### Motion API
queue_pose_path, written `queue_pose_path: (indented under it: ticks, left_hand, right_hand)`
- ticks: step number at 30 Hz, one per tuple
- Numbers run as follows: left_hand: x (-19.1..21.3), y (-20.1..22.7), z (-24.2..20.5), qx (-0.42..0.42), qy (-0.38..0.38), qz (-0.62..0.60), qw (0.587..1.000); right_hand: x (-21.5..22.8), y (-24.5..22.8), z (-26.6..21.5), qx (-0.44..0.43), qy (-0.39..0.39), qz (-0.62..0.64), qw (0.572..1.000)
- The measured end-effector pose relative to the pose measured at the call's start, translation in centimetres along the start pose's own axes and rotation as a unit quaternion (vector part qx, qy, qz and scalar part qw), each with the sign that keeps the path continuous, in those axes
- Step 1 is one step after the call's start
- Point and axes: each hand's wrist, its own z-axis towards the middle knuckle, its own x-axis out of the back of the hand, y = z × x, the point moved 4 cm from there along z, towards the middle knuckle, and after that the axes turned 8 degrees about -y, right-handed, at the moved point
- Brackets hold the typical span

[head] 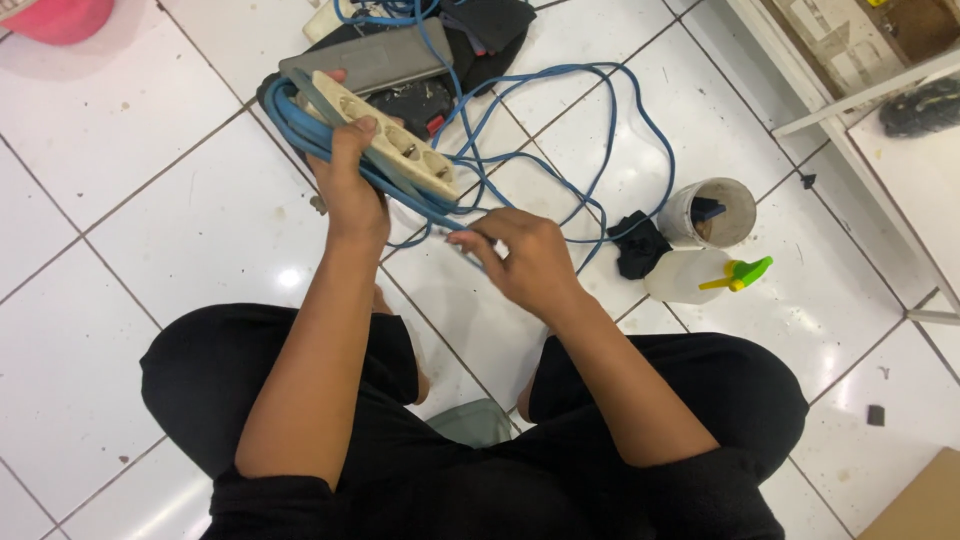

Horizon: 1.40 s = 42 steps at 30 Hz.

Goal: The person coils a blue extension cord around a white power strip. They wrap the cord neatly around the strip's body and tuck the plug end into the loops to secure it.

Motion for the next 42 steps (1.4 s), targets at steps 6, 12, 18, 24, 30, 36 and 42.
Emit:
queue_pose_path:
  ticks: [6, 12, 18, 24, 30, 36, 42]
  left_hand:
    - [-0.3, 1.2, -0.3, 0.120, -0.017, -0.132, 0.984]
    - [-0.9, 1.8, -0.9, 0.133, -0.019, -0.200, 0.971]
    - [-1.4, 3.1, -0.6, 0.126, -0.201, -0.259, 0.936]
    - [-3.8, 6.4, -3.3, 0.256, -0.389, -0.333, 0.820]
    - [-3.5, 3.5, -4.3, 0.223, -0.491, 0.247, 0.805]
    - [-5.8, 2.9, -5.3, 0.286, -0.529, 0.375, 0.706]
    - [-5.9, 1.8, -5.6, 0.291, -0.525, 0.434, 0.672]
  right_hand:
    - [0.8, 0.2, 0.5, 0.016, 0.004, 0.053, 0.998]
    - [0.8, 1.1, 0.2, 0.071, -0.047, 0.042, 0.995]
    - [-0.5, 1.4, -0.1, 0.182, -0.175, -0.110, 0.961]
    - [1.7, 5.0, 1.1, 0.281, -0.269, -0.319, 0.864]
    - [8.1, 4.7, 2.0, -0.021, -0.267, -0.415, 0.869]
    - [8.0, 6.9, 2.7, -0.186, -0.242, -0.333, 0.892]
    - [7.3, 7.6, 3.7, -0.195, -0.222, -0.329, 0.897]
